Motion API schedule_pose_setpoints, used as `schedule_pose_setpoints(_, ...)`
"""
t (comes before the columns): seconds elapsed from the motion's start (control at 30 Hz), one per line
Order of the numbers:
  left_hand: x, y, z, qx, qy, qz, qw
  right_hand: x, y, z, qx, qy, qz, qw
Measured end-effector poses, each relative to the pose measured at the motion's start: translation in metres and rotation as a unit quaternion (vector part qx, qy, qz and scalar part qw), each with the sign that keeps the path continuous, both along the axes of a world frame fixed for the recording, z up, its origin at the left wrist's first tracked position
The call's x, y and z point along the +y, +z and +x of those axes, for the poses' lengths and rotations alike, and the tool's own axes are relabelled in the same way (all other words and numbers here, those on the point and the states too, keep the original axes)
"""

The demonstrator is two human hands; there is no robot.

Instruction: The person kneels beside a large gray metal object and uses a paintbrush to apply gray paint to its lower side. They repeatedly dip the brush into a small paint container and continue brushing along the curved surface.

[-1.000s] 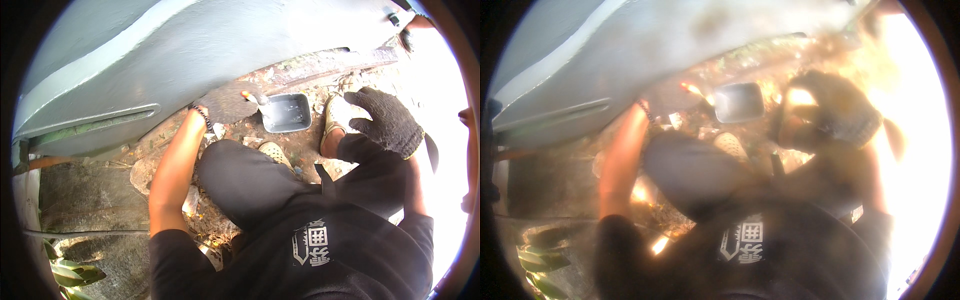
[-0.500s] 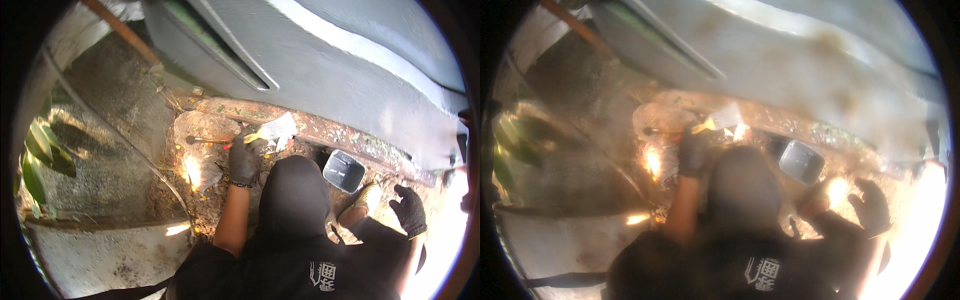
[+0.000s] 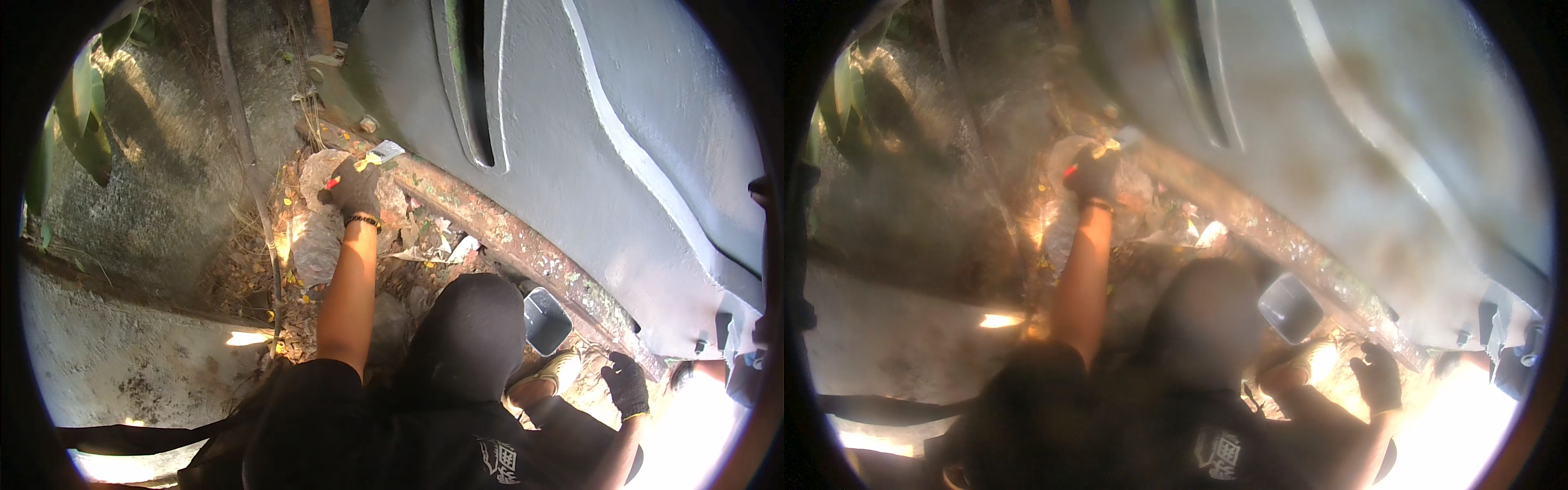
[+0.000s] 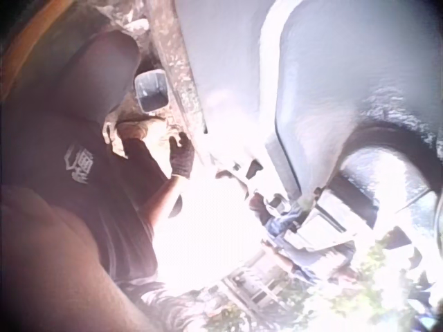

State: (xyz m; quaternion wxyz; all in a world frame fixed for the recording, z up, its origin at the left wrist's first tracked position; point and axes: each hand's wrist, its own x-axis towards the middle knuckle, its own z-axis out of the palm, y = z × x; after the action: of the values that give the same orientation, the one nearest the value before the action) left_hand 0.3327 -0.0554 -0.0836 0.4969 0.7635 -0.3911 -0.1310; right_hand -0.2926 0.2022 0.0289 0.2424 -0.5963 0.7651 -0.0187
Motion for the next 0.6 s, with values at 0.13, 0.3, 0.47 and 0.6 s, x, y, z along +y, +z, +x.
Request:
schedule_pose_setpoints(0.13,-0.033,0.038,-0.014,-0.058,0.083,0.152,0.983,-0.003,0.007,0.007,0.004,-0.003,0.005,1.0)
schedule_pose_setpoints(0.3,-0.047,0.114,0.005,0.061,0.024,-0.073,0.995,-0.001,0.008,0.012,0.004,0.0,0.001,1.0)
schedule_pose_setpoints(0.47,-0.042,0.117,0.06,0.1,-0.088,-0.376,0.917,0.004,-0.001,0.007,-0.006,0.024,-0.009,1.0)
schedule_pose_setpoints(0.6,-0.044,0.113,0.009,0.602,-0.152,-0.477,0.623,0.011,0.0,-0.003,0.003,0.007,-0.017,1.0)
